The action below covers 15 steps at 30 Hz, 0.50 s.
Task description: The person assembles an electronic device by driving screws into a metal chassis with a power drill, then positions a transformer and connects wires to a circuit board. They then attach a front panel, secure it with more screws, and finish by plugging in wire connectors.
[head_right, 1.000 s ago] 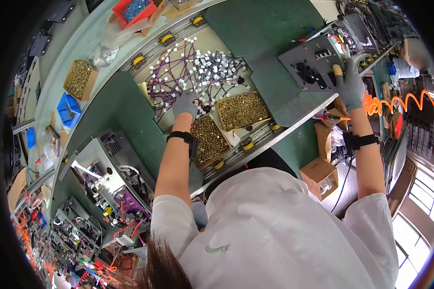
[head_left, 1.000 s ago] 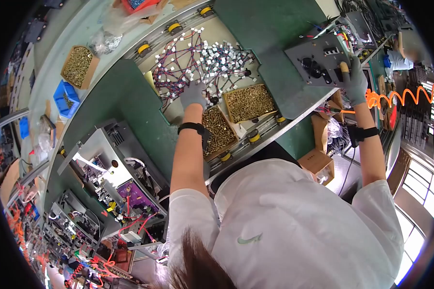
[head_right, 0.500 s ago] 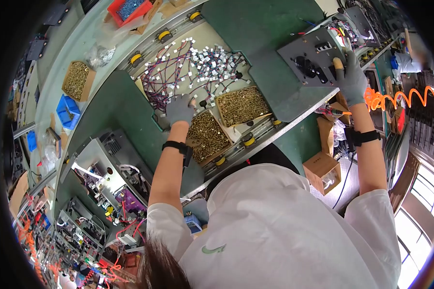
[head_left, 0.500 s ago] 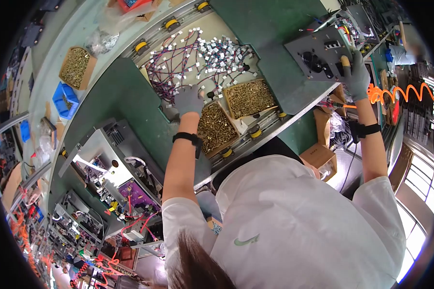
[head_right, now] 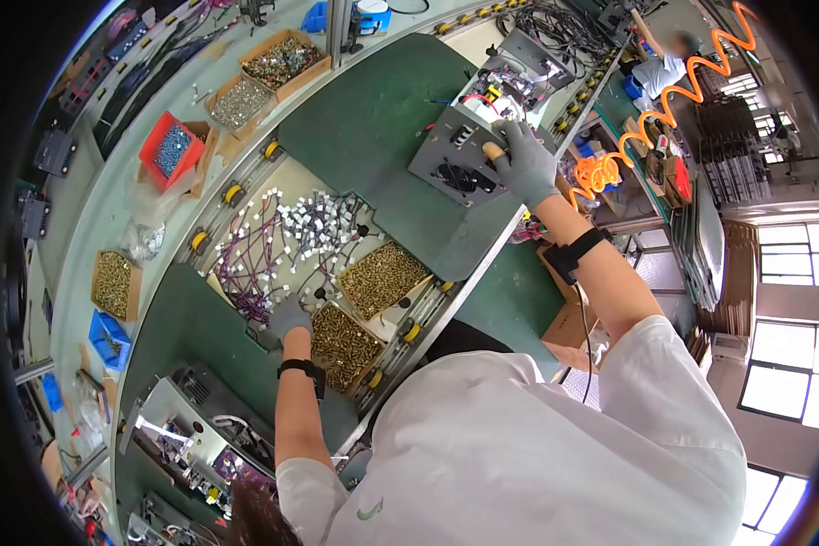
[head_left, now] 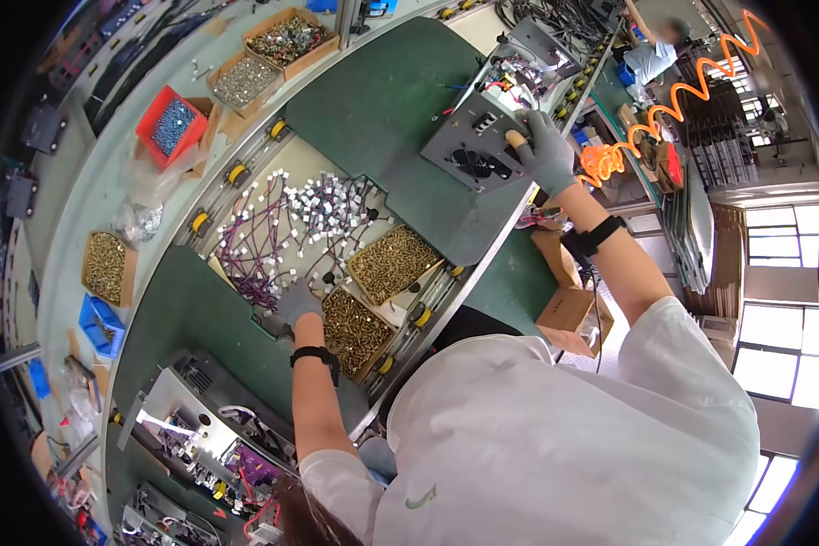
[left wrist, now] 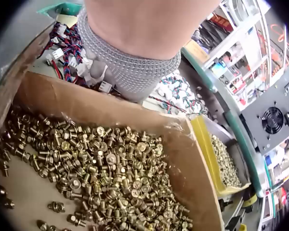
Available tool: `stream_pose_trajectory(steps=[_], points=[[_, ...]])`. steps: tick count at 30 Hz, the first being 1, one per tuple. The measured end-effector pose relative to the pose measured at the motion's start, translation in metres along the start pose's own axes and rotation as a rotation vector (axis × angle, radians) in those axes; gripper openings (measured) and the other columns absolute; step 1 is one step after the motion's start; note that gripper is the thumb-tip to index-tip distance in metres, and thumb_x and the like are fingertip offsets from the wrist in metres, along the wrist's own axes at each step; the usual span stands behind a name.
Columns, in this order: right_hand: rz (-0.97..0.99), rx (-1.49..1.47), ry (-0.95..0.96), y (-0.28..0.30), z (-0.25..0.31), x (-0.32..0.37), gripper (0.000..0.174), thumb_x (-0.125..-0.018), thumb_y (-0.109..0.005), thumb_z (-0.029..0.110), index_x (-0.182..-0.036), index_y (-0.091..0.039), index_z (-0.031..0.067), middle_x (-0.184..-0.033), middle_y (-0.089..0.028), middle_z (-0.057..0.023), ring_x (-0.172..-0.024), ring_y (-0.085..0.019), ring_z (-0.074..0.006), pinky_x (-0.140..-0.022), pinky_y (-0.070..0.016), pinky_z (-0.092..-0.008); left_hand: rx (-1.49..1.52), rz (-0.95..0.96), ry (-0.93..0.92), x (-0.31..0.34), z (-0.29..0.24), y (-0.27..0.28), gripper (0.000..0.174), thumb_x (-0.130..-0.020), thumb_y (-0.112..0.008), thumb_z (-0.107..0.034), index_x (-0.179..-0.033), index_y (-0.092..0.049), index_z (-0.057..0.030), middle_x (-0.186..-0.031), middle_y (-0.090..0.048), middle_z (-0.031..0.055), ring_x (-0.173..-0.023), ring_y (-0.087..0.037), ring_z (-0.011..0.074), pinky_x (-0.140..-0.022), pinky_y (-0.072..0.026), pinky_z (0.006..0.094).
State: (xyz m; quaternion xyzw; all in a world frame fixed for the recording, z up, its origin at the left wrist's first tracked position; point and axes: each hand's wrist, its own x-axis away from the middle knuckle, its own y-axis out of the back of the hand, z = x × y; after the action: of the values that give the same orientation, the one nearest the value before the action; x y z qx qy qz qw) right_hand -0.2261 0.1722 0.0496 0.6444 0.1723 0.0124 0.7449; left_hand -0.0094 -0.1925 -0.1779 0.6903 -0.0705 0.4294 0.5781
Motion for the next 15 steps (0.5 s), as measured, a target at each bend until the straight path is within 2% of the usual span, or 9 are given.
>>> stream_pose_trajectory(steps=[1,3,4,6,7,9,11,12,15], points=[[-0.008,-0.006,0.003,0.002,-0.001,-0.001,0.042,-0.084,-0.064,0.033,-0.118,-0.053,0.0105,-0.106,-0.063,-0.0146,-0.096,-0.062,-0.0362,-0.079,-0.0486,-0.0438,0.037,0.095,0.05,-0.002,0.001,-0.002,0.055,-0.084,-0.067,-0.035,-0.133,-0.049,-0.0177,-0.125,-0.056,0.007,-0.114,-0.057,0.0272,-0.087,-0.0505,0.0408],[0.057,-0.045,-0.061,0.004,0.003,-0.006,0.039,-0.084,-0.065,0.037,-0.114,-0.058,0.0141,-0.103,-0.065,-0.0125,-0.096,-0.063,-0.0341,-0.08,-0.0489,-0.0439,0.148,-0.026,0.052,0.003,0.008,-0.011,0.049,-0.084,-0.067,-0.032,-0.128,-0.055,-0.017,-0.117,-0.062,0.0092,-0.108,-0.06,0.0282,-0.085,-0.0511,0.0398],[0.125,-0.102,-0.137,0.014,0.012,-0.009,0.037,-0.082,-0.067,0.035,-0.109,-0.061,0.0109,-0.095,-0.067,-0.0128,-0.093,-0.064,-0.0331,-0.079,-0.0489,-0.0424,0.35,-0.102,0.026,0.002,0.013,-0.018,0.045,-0.083,-0.067,-0.031,-0.125,-0.058,-0.0155,-0.115,-0.064,0.0109,-0.107,-0.061,0.0285,-0.086,-0.0507,0.0393],[0.114,-0.125,-0.162,0.009,0.015,-0.017,0.041,-0.08,-0.07,0.036,-0.11,-0.062,0.0099,-0.094,-0.068,-0.0149,-0.089,-0.066,-0.0328,-0.078,-0.0491,-0.041,0.653,-0.289,-0.009,-0.013,0.023,-0.047,0.039,-0.083,-0.068,-0.029,-0.118,-0.062,-0.0109,-0.11,-0.067,0.0144,-0.104,-0.063,0.0301,-0.088,-0.0493,0.0391],[0.084,-0.118,-0.163,0.005,0.019,-0.02,0.042,-0.079,-0.071,0.036,-0.111,-0.062,0.01,-0.094,-0.069,-0.0153,-0.088,-0.066,-0.0327,-0.078,-0.0491,-0.0406,0.652,-0.291,0.02,-0.006,0.026,-0.035,0.039,-0.083,-0.068,-0.029,-0.118,-0.062,-0.0109,-0.11,-0.067,0.0144,-0.104,-0.063,0.0301,-0.088,-0.0493,0.0391],[0.191,-0.275,-0.206,-0.008,0.022,-0.041,0.037,-0.079,-0.072,0.033,-0.104,-0.066,0.0063,-0.089,-0.069,-0.0134,-0.082,-0.066,-0.0288,-0.073,-0.0498,-0.0379,0.501,-0.008,0.015,0.003,0.025,-0.015,0.051,-0.085,-0.067,-0.031,-0.131,-0.055,-0.0113,-0.13,-0.058,0.0134,-0.117,-0.056,0.03,-0.095,-0.0471,0.0397],[0.297,-0.582,-0.383,-0.012,0.055,-0.05,0.035,-0.079,-0.072,0.029,-0.099,-0.066,0.001,-0.084,-0.068,-0.0115,-0.075,-0.065,-0.0228,-0.067,-0.0497,-0.0353,0.51,-0.015,0.05,-0.003,0.027,-0.026,0.05,-0.086,-0.066,-0.034,-0.129,-0.057,-0.012,-0.127,-0.059,0.0156,-0.113,-0.058,0.0307,-0.093,-0.0483,0.0391],[0.231,-0.647,-0.409,-0.011,0.079,-0.05,0.035,-0.079,-0.072,0.025,-0.1,-0.065,-0.002,-0.08,-0.067,-0.0101,-0.071,-0.063,-0.0184,-0.062,-0.0489,-0.0327,0.5,-0.008,0.075,-0.01,0.03,-0.036,0.05,-0.086,-0.066,-0.034,-0.129,-0.057,-0.012,-0.127,-0.059,0.0156,-0.113,-0.058,0.0307,-0.093,-0.0483,0.0391],[0.323,-0.805,-0.463,-0.021,0.103,-0.071,0.037,-0.079,-0.071,0.026,-0.104,-0.065,-0.0006,-0.082,-0.066,-0.0119,-0.071,-0.063,-0.0205,-0.063,-0.0501,-0.0356,0.668,-0.072,0.046,-0.014,0.029,-0.045,0.048,-0.085,-0.067,-0.03,-0.13,-0.057,-0.0157,-0.12,-0.063,0.0147,-0.106,-0.062,0.0315,-0.089,-0.0493,0.0389]])
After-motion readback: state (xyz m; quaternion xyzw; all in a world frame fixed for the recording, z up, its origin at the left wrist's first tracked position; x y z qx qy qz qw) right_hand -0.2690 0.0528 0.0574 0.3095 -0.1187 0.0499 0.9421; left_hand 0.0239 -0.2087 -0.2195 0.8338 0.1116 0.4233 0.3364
